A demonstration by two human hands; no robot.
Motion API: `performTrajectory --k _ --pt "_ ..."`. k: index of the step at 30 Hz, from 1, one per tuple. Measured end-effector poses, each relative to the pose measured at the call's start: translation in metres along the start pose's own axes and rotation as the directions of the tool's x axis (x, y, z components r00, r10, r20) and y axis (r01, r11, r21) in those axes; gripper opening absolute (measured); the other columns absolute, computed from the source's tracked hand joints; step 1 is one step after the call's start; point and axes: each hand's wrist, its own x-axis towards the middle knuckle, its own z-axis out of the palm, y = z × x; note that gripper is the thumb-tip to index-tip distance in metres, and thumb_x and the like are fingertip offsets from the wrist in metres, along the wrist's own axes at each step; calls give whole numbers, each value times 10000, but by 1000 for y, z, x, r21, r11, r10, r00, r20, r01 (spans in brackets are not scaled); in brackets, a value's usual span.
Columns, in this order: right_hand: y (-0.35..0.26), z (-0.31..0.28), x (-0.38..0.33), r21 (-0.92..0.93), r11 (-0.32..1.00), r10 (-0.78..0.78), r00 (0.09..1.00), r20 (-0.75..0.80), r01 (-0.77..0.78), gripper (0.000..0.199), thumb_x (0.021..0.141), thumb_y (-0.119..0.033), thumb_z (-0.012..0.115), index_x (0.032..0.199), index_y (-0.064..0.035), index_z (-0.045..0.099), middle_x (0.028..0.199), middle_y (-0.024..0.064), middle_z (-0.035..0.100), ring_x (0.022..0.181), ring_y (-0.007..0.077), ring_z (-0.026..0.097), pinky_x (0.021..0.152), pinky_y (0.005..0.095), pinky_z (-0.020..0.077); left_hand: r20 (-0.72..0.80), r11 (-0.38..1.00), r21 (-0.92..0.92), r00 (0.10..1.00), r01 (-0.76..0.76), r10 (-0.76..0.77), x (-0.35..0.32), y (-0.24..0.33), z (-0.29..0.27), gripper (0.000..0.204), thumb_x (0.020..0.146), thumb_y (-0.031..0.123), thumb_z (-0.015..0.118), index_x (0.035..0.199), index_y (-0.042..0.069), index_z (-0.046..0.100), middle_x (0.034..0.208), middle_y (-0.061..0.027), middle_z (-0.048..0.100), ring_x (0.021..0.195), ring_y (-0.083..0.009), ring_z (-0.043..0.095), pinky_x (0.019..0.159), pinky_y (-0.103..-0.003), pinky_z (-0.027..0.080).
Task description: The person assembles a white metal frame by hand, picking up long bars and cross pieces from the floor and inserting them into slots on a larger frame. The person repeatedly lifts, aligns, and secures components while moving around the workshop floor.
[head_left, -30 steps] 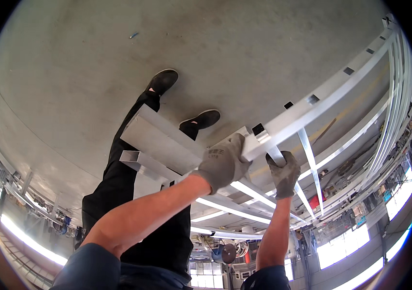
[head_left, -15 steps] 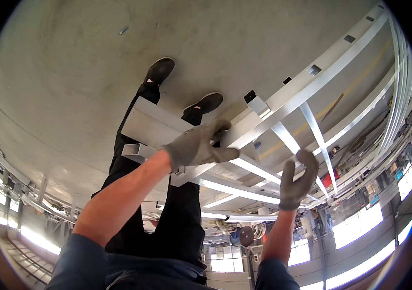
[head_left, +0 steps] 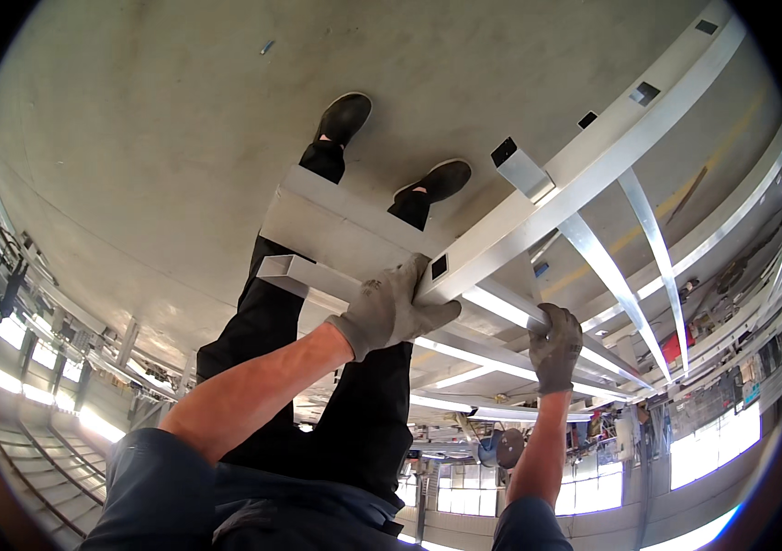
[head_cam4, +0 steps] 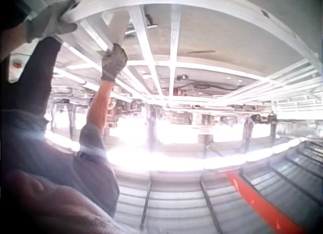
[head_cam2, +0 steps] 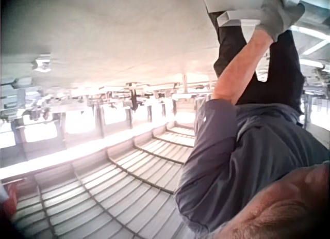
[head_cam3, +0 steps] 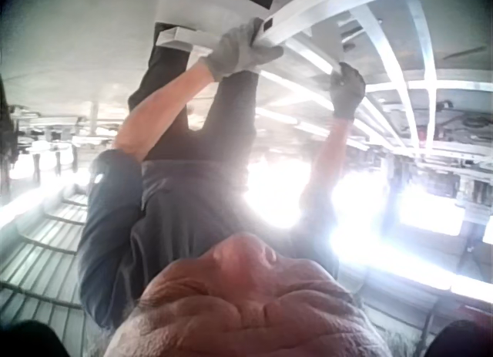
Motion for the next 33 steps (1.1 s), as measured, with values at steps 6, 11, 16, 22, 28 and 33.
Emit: performTrajectory --k 6,11,16,22,28,33 --pt "5 -1 -3 27 997 -64 996 -59 65 387 706 -57 727 1084 -108 663 915 102 638 919 342 612 831 459 472 -22 1000 -19 1000 16 -16 -2 0 11 721 802 508 781 1193 -51 549 980 -291 695 926 -424 703 820 -463 543" --pt "-3 7 2 -8 1000 -28 998 -57 28 353 719 -61 737 1057 -111 649 915 93 627 913 332 606 850 464 456 -74 999 38 997 -32 35 6 -7 13 866 793 504 793 1346 -85 481 1070 -272 700 983 -396 706 886 -436 548" --pt "-8 10 12 -44 999 15 1000 2 -15 360 705 -59 740 1046 -119 642 945 96 640 953 328 607 890 456 456 -33 1000 20 999 9 -9 8 -5 6 950 787 484 796 1441 -81 402 1095 -252 705 994 -367 707 910 -422 541" --pt "-23 17 4 -49 998 23 995 -99 -28 365 691 -35 713 1039 -114 637 954 106 634 975 332 601 915 455 456 -63 990 130 996 -50 59 4 -8 14 732 818 437 786 1311 -52 553 966 -239 726 901 -365 725 835 -420 562" --pt "-40 11 12 -24 999 40 991 -130 -43 286 687 -38 694 944 -102 586 930 103 605 959 320 587 885 461 455 0 977 191 996 -91 93 7 -8 14 432 833 359 785 1038 -16 718 801 -189 730 780 -314 731 738 -426 560" --pt "-55 10 27 -4 998 -57 978 -200 57 371 776 -109 692 1134 -97 595 1000 102 625 1017 310 586 982 464 459 108 966 255 992 31 -60 13 8 1 477 849 359 782 1103 -34 685 940 -191 736 838 -293 724 770 -383 560"
